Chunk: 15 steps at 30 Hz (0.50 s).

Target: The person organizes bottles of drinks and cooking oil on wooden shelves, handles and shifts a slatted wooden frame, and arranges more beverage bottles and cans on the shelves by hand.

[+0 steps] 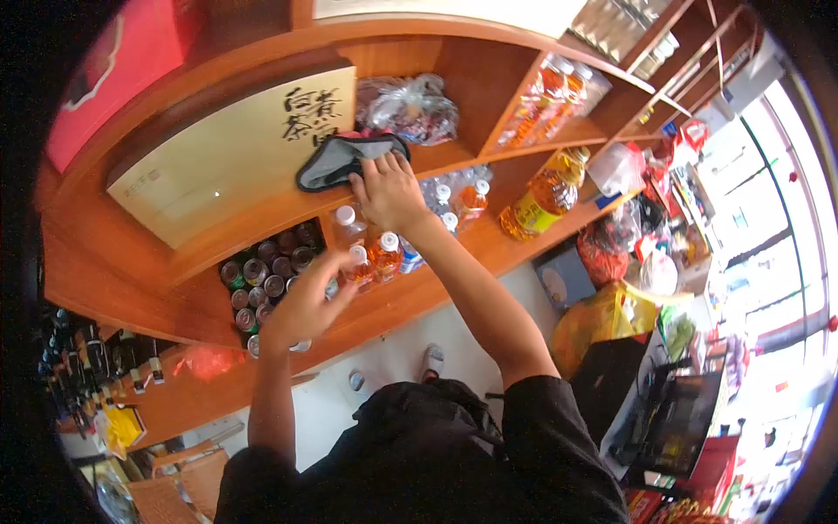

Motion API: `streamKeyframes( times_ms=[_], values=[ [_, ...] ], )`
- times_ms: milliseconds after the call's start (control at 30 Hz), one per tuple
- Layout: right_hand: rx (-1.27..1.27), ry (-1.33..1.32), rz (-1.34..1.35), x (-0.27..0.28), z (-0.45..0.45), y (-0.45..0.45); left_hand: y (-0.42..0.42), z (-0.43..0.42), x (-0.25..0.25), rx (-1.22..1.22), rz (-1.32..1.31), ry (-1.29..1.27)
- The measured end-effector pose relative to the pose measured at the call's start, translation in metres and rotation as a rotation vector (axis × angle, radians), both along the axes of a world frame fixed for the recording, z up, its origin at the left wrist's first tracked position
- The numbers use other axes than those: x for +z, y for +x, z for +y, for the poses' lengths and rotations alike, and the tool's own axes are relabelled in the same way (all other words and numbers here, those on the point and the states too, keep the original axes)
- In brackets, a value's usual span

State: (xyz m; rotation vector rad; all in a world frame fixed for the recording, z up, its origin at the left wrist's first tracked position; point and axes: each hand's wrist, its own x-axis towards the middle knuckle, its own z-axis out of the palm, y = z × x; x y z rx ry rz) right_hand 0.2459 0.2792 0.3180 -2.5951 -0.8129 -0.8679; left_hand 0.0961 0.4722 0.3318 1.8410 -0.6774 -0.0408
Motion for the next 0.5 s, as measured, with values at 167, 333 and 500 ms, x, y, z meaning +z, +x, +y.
streamKeyframes(
  times_ms=[167, 333, 500],
  values=[
    [-0.031, -0.173, 0.126, 0.004, -0.005, -0.001, 0.066, -0.031, 0.054, 0.060, -0.274, -0.096],
    [-0.107, -0.181, 0.389, 0.035, -0.007, -0.001, 0.123, -0.061, 0.044, 0.185, -0.501, -0.008],
    [-0.058, -0.081, 0.277, -0.002, -0.018, 0.036, 0.139, -0.080, 0.021, 0.236, -0.546, 0.193]
  ],
)
